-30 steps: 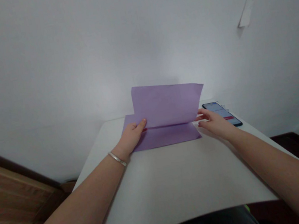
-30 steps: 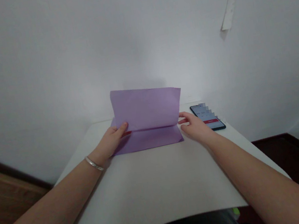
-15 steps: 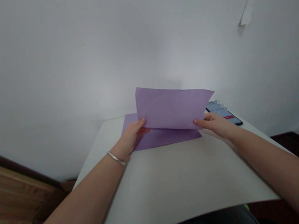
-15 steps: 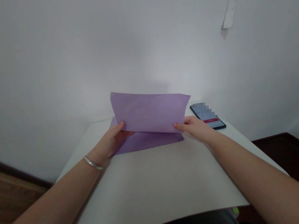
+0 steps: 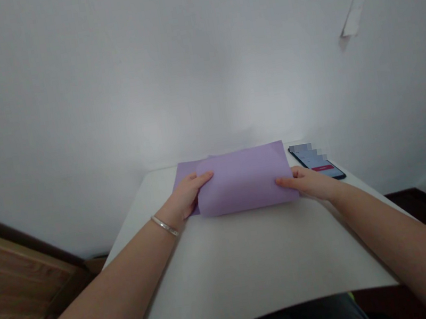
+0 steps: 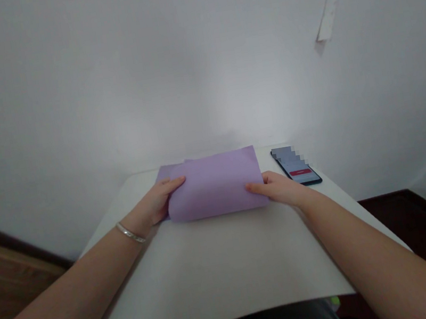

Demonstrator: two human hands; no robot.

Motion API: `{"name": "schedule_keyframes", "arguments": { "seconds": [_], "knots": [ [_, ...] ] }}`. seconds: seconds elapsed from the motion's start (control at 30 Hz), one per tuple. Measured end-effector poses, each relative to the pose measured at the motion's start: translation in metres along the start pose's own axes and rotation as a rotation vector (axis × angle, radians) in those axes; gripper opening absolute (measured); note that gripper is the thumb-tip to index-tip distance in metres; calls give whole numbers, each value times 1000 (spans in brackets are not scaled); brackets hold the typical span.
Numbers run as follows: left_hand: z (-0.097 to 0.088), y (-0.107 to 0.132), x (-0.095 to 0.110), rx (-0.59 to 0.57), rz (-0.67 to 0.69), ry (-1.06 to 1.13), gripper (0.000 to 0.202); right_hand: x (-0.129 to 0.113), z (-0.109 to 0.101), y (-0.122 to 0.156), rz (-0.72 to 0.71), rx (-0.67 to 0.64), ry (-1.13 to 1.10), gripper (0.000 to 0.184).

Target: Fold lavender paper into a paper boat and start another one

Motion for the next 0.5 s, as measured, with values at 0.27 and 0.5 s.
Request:
{"name": "schedule_keyframes", "arguments": {
  "seconds": [0.27, 0.5],
  "knots": [
    [-4, -4, 8, -2, 182, -326, 62, -7, -21, -7, -31, 459, 54, 43],
    [-7, -7, 12, 14, 293, -486, 71, -23, -16, 0, -45, 520, 155, 39]
  ]
}}
Point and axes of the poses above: each hand's wrist, its own y-axis away from the middle knuckle, its own z-axis out of the palm, x = y × z, the point moved 6 cm from there along -y, towards the middle knuckle, and after that the axes turned 14 degrees about z, right-handed, at the moved point
